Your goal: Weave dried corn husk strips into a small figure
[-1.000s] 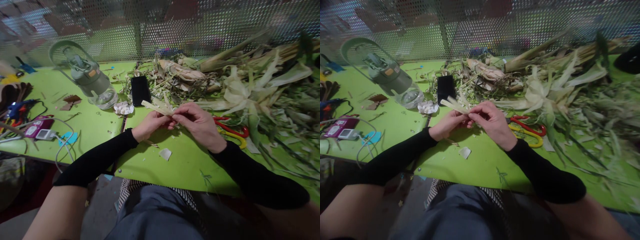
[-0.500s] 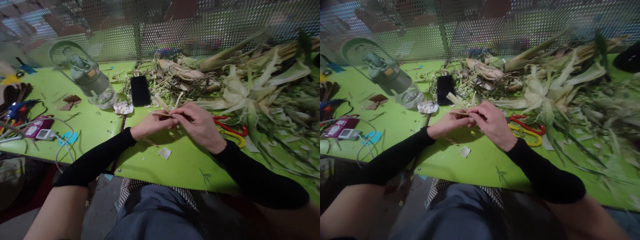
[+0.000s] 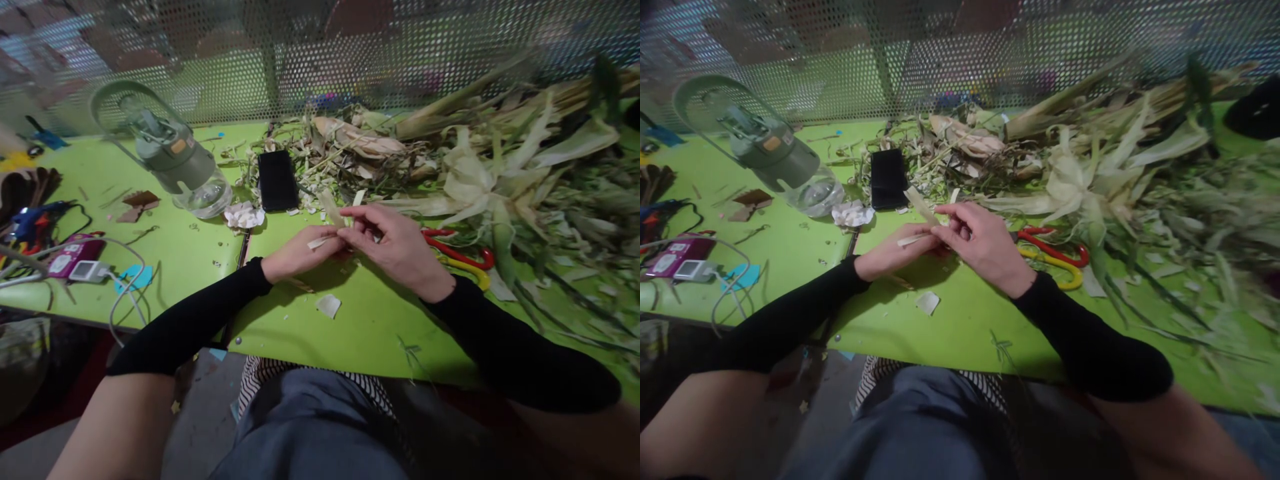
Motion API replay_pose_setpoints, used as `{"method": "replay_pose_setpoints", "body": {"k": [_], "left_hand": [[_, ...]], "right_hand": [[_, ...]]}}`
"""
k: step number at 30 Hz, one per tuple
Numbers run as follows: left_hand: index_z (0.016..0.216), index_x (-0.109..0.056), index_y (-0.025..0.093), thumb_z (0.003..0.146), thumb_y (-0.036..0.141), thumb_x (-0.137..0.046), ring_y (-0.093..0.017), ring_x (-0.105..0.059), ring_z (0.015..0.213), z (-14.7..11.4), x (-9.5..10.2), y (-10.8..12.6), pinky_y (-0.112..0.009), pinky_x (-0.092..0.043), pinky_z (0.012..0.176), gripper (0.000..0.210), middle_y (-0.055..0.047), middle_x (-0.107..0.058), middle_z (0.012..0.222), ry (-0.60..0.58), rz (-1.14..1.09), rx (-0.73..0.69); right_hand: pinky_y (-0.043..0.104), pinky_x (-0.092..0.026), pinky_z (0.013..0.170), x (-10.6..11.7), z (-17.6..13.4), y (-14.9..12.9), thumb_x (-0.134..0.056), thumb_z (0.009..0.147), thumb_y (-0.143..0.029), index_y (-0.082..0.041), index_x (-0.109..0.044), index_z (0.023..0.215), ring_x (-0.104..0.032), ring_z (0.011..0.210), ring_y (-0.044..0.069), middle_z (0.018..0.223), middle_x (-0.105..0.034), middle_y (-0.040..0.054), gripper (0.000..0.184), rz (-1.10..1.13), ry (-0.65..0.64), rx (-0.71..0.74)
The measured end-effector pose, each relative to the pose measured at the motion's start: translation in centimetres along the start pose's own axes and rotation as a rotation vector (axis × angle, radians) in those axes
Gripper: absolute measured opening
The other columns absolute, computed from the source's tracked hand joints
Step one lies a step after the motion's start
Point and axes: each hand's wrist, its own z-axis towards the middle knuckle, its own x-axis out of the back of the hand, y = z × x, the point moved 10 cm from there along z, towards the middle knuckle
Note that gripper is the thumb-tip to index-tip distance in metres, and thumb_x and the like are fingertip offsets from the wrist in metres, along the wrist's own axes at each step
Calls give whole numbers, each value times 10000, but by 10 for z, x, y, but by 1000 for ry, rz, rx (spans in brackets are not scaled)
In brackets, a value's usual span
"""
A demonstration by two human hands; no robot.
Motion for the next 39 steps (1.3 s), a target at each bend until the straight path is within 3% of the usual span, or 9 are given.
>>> {"method": "replay_pose_setpoints", "body": {"k": [3, 5, 10, 18, 25, 30, 34, 39], "left_hand": [[817, -657, 140, 956, 294, -538, -136, -629, 775, -1, -1, 1, -299, -496, 848, 240, -54, -717, 837, -26, 116, -11], [854, -665, 137, 957, 325, -560, -137, -642, 792, -1, -1, -3, -305, -503, 864, 239, -55, -722, 858, -26, 53, 33], [877, -653, 129, 923, 374, -658, -124, -661, 764, 0, 2, -18, -338, -534, 875, 248, -39, -703, 825, 55, -267, 199], [883, -661, 111, 937, 306, -671, -104, -653, 718, 0, -3, -30, -351, -551, 883, 203, -42, -697, 798, 75, -435, 293], [851, -658, 108, 912, 284, -704, -105, -649, 714, -2, -8, -28, -323, -554, 845, 192, -38, -690, 759, 54, -456, 281], [845, -663, 108, 957, 232, -623, -115, -646, 729, -4, -10, -29, -364, -551, 897, 172, -49, -694, 772, 81, -476, 329], [833, -645, 112, 953, 228, -616, -112, -640, 709, -4, -12, -27, -364, -555, 884, 170, -34, -679, 745, 82, -480, 341], [840, -615, 124, 904, 252, -687, -94, -645, 682, -4, -8, -22, -308, -560, 813, 161, -2, -668, 738, 116, -423, 300]], "right_hand": [[334, -446, 624, -3, 0, 3, -693, 890, -450, -221, -733, 885, -528, 668, 169, 827, -631, 40, 233, 63, -14, -18], [336, -453, 642, -1, 0, 4, -695, 885, -440, -229, -702, 816, -539, 699, 174, 851, -625, 40, 223, 108, 11, -36], [337, -490, 691, 3, 0, 12, -652, 921, -458, -252, -674, 833, -586, 756, 186, 836, -657, 27, 225, 276, 39, -168], [339, -544, 702, -2, -3, 17, -602, 963, -507, -258, -635, 837, -641, 749, 185, 819, -682, 20, 282, 494, 22, -252], [366, -489, 692, 2, -1, 9, -562, 964, -595, -277, -668, 843, -591, 739, 208, 758, -624, 24, 357, 235, -4, -157], [377, -437, 702, 10, 1, -1, -580, 969, -505, -264, -706, 1024, -577, 742, 214, 853, -679, 37, 277, 59, 37, -19], [419, -413, 792, 9, 3, -11, -562, 981, -451, -273, -730, 927, -588, 765, 236, 813, -719, 38, 250, -111, 16, 97], [367, -429, 692, 4, 6, 4, -599, 950, -457, -257, -711, 862, -600, 700, 212, 780, -721, 30, 246, 0, -35, -15]]}}
